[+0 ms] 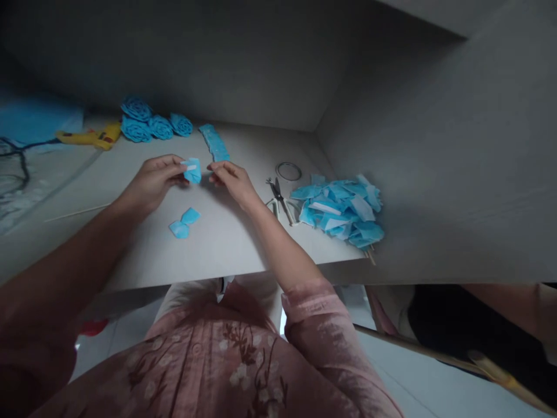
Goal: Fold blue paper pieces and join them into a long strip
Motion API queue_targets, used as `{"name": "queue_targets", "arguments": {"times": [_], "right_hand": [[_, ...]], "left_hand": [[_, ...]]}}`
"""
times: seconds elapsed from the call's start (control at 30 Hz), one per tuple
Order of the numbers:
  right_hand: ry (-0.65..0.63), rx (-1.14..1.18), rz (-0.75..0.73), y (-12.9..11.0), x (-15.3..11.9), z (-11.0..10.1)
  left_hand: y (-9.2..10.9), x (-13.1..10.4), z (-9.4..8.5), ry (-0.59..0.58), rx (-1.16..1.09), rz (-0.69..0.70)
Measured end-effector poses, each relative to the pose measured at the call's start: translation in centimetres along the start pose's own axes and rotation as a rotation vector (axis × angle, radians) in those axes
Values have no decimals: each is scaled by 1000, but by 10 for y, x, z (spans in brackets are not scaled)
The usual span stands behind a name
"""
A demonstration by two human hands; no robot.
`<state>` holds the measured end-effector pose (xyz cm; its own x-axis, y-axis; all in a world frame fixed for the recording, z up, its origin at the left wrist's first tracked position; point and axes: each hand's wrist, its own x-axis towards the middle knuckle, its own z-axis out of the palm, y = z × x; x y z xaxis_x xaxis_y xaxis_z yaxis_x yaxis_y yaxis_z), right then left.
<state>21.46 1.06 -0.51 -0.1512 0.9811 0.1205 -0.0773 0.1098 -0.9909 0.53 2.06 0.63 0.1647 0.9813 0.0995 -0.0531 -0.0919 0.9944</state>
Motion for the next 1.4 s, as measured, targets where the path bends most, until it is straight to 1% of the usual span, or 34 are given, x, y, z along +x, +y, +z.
{"name": "queue_targets", "arguments": {"times": [0.1, 0.17, 0.2, 0.3, 0.33, 0.5, 0.6, 0.7, 0.77, 0.9, 1.03, 1.23, 1.4], "right_hand": [[161, 13, 95, 0, 6, -11], [207, 35, 194, 2, 10, -16], [225, 48, 215, 3, 11, -17], [263, 88, 174, 7, 14, -17], [260, 93, 166, 8, 14, -16], [152, 114, 212, 10, 12, -9], [76, 170, 217, 6, 8, -3], [-6, 213, 259, -1, 2, 3], [-35, 222, 288, -5, -2, 6], [-62, 232, 298, -8, -6, 8], [-74, 225, 283, -7, -6, 7], [-98, 146, 175, -2, -8, 6], [-82, 89, 138, -2, -9, 8]], "left_hand": [[-1, 2, -2, 35, -27, -10], [-1, 2, -2, 38, -22, -13], [-1, 2, -1, 36, -22, -16], [1, 0, 3, 17, -39, -37], [2, -1, 4, 12, -42, -45], [5, -5, 7, -27, -15, -61], [5, -7, 8, -77, 14, -48], [5, -8, 9, -73, 44, -32], [6, -9, 10, -75, 63, -24], [6, -9, 11, -99, 57, -23], [5, -9, 10, -91, 59, -21], [4, -7, 7, -79, 98, -28], [2, -8, 9, -95, 91, -30]]}}
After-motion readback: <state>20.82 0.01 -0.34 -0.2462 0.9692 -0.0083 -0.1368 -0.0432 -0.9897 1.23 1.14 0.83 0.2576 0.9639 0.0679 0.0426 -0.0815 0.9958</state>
